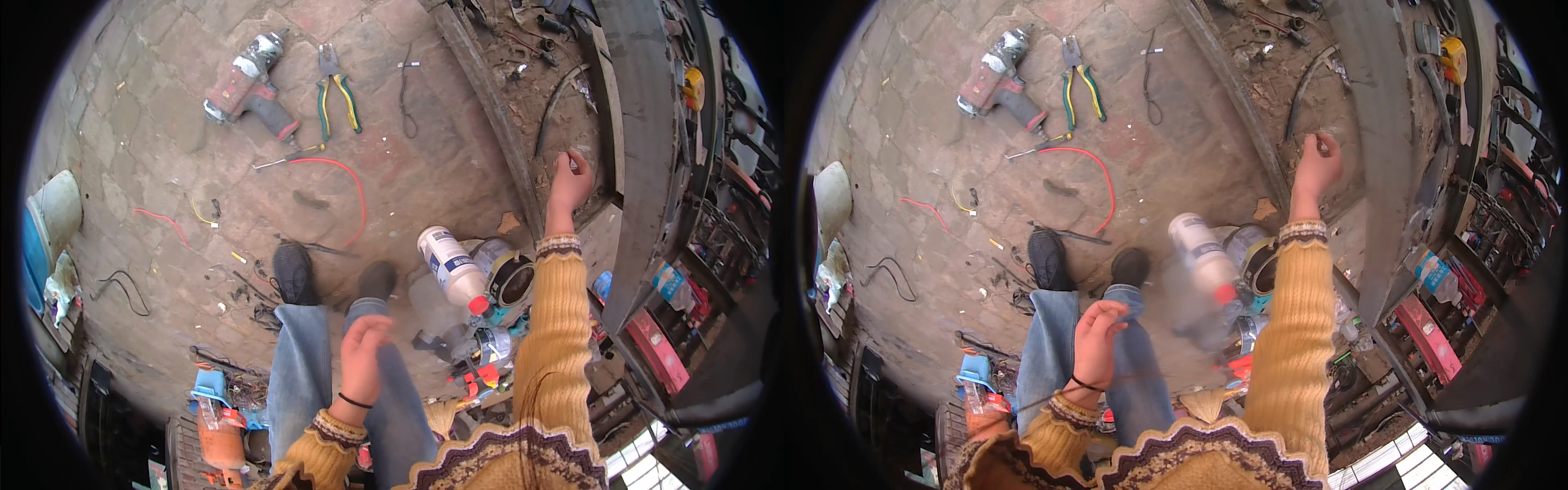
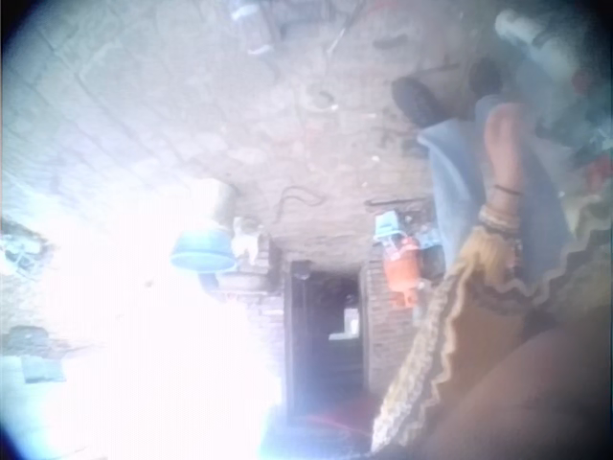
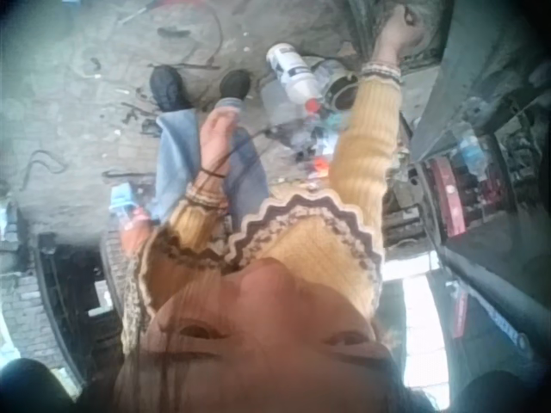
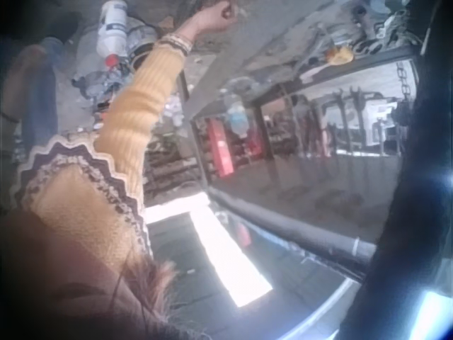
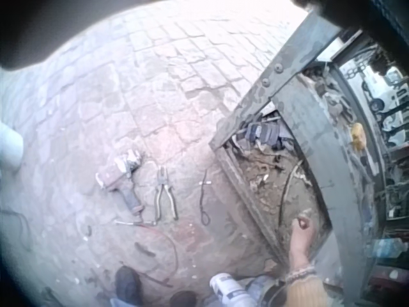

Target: The person walks through a cluttered workshop, picks up pliers, a bottle, and a power tool, then places them on a metal cart. They put on gloves, pick up a small metal part, and hand it to another person before walking around the yard and returning to the cart to pick up a drill and a socket wrench.

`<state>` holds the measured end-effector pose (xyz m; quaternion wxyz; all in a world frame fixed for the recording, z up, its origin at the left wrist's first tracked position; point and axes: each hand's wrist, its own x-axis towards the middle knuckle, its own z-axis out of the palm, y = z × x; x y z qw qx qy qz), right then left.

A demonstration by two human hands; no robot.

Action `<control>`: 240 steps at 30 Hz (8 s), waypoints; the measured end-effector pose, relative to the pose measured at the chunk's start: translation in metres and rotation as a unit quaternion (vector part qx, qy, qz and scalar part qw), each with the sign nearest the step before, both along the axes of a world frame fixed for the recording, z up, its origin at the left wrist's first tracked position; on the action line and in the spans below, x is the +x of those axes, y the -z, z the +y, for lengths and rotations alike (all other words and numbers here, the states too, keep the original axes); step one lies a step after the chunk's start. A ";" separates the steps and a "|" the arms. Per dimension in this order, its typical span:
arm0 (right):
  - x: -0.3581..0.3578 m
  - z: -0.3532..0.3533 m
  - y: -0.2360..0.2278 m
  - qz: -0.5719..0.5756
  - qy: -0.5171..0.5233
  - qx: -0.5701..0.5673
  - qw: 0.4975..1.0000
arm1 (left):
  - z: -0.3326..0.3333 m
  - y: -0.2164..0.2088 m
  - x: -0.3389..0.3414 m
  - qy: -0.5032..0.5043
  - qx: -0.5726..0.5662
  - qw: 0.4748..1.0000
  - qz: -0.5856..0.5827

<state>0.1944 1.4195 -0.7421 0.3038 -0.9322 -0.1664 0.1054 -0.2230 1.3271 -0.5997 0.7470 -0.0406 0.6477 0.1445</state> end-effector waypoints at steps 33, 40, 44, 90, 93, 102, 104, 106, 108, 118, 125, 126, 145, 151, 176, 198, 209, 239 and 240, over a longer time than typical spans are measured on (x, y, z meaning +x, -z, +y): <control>0.029 0.021 0.058 -0.057 -0.118 -0.373 0.918 | 0.005 -0.002 0.000 0.003 0.018 1.000 -0.005; -0.009 0.042 0.043 -0.061 -0.181 -0.155 0.969 | 0.004 0.000 0.002 0.023 0.018 1.000 0.006; -0.070 0.072 0.032 -0.146 -0.213 -0.022 0.966 | 0.004 0.000 0.002 0.015 0.021 1.000 -0.008; -0.324 0.075 -0.060 0.659 -0.148 -0.111 0.729 | 0.042 -0.008 -0.054 -0.117 0.050 0.987 0.095; -0.266 0.024 -0.122 0.603 -0.084 -0.186 0.772 | 0.042 -0.009 -0.050 -0.131 0.049 0.989 0.057; -0.104 0.038 -0.094 0.437 0.192 0.087 0.874 | 0.025 -0.006 -0.031 -0.080 0.034 0.996 -0.001; -0.070 0.068 -0.054 0.411 0.197 0.128 0.881 | 0.022 -0.005 -0.028 -0.066 0.043 0.997 -0.002; -0.051 0.089 -0.027 0.418 0.200 0.156 0.872 | 0.021 -0.005 -0.025 -0.053 0.040 0.998 0.001; -0.056 0.099 -0.010 0.426 0.192 0.134 0.874 | 0.021 -0.007 -0.022 -0.042 0.066 0.997 0.005; -0.249 0.035 0.003 0.314 -0.357 -0.137 0.869 | 0.015 -0.008 -0.008 -0.063 0.058 0.994 0.065; -0.359 0.090 0.118 0.029 -0.633 -0.235 0.737 | 0.022 -0.005 -0.018 -0.063 0.068 0.990 0.103; -0.365 0.090 0.123 0.047 -0.608 -0.249 0.753 | 0.024 -0.005 -0.021 -0.064 0.079 0.988 0.114; -0.301 0.123 0.140 0.045 -0.356 -0.301 0.883 | 0.042 -0.010 -0.039 -0.133 0.037 0.986 0.090; -0.301 0.110 0.119 0.053 -0.390 -0.280 0.875 | 0.031 -0.004 -0.042 -0.117 0.089 0.982 0.116; -0.392 -0.182 -0.244 0.414 -0.338 -0.113 0.838 | -0.016 -0.064 -0.134 -0.182 -0.071 0.970 -0.147; -0.360 -0.105 -0.537 0.331 0.066 0.258 0.905 | 0.074 -0.428 0.006 0.374 0.472 0.788 -0.126; -0.191 0.077 -0.562 0.160 0.108 0.333 0.923 | 0.227 -0.423 0.182 0.355 0.586 0.715 -0.138; -0.191 0.220 -0.596 0.213 -0.096 0.070 0.970 | 0.571 -0.384 0.257 0.475 0.709 0.521 0.022; -0.192 0.220 -0.595 0.208 -0.084 0.072 0.972 | 0.574 -0.380 0.262 0.508 0.699 0.503 0.004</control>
